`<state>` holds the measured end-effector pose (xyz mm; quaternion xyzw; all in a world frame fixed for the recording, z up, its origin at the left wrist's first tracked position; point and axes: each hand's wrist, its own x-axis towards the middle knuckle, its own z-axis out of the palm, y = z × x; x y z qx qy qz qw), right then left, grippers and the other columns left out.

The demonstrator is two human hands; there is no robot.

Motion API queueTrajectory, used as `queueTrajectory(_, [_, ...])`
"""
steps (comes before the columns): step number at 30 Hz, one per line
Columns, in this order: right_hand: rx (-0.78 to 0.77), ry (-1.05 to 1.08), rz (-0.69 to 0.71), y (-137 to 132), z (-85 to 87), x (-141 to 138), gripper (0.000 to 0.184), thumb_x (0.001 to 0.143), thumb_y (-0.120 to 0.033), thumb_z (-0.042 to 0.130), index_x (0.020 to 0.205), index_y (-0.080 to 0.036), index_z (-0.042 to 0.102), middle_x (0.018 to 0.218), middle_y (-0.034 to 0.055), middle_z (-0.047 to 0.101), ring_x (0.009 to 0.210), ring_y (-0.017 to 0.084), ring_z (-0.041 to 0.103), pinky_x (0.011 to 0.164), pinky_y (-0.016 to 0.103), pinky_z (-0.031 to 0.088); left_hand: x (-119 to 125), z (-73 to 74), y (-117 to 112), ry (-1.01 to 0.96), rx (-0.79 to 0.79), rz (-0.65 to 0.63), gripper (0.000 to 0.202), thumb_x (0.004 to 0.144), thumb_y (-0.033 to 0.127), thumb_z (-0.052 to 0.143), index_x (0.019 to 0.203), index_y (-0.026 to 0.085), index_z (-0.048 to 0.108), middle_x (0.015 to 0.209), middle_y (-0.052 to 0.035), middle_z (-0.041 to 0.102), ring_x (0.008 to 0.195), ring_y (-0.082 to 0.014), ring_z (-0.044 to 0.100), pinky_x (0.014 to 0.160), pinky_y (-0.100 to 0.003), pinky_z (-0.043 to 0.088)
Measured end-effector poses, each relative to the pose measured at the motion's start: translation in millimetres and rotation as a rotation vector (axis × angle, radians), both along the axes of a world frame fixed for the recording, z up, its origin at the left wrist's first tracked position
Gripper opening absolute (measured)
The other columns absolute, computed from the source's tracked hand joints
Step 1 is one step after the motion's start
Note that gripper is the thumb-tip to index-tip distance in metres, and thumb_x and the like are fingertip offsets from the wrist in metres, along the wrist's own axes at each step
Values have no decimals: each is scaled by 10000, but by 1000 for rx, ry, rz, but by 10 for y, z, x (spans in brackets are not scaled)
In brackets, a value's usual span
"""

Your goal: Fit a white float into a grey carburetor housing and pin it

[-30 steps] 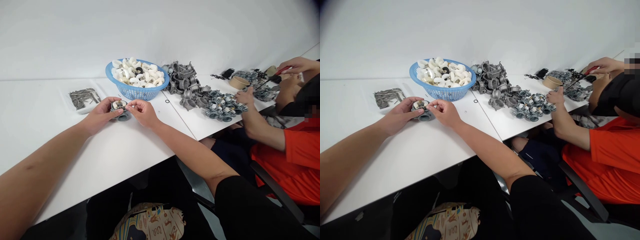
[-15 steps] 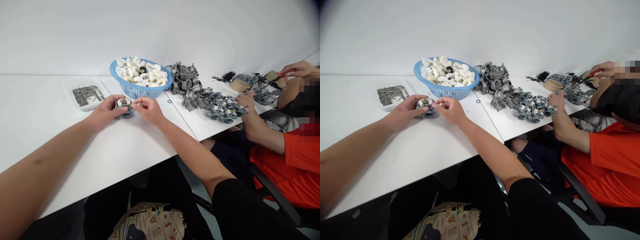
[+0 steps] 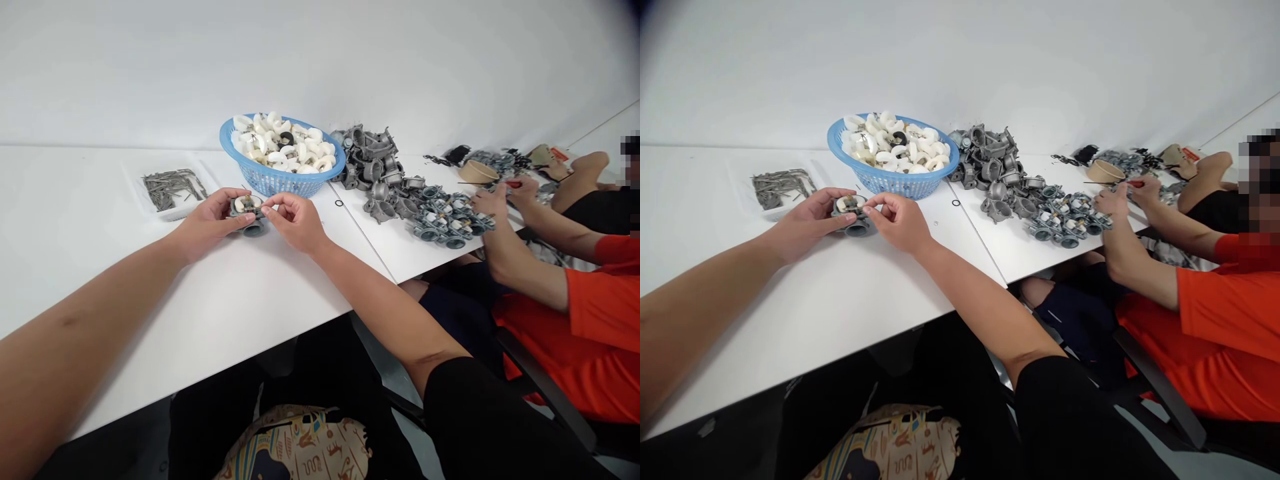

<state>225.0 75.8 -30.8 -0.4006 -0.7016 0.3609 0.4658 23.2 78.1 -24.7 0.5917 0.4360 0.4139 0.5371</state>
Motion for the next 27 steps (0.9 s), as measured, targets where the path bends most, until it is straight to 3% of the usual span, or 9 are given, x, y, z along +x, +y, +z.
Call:
queueTrajectory(5, [45, -85, 12, -12, 6, -6, 232, 908, -398, 621, 912, -170, 662, 525, -84, 385, 512, 83, 316, 541, 243, 292, -20, -29, 23, 29, 31, 13, 611, 634, 459, 899, 1170, 292, 658, 909, -1, 616, 808, -157, 546, 681, -293, 475])
queueTrajectory(15, [230, -220, -121, -55, -15, -78, 142, 940, -317, 588, 915, -189, 644, 559, -81, 373, 523, 93, 368, 570, 242, 318, -35, -52, 35, 24, 14, -1, 638, 651, 490, 887, 1207, 303, 637, 964, -6, 583, 873, -156, 542, 693, -267, 489])
queueTrajectory(27, [281, -330, -162, -73, 15, -94, 113, 945, -271, 583, 938, -190, 661, 569, -77, 405, 539, 98, 411, 587, 248, 322, -58, -97, 69, 32, 32, -34, 628, 688, 530, 852, 1232, 320, 617, 966, -4, 577, 852, -150, 547, 665, -255, 488])
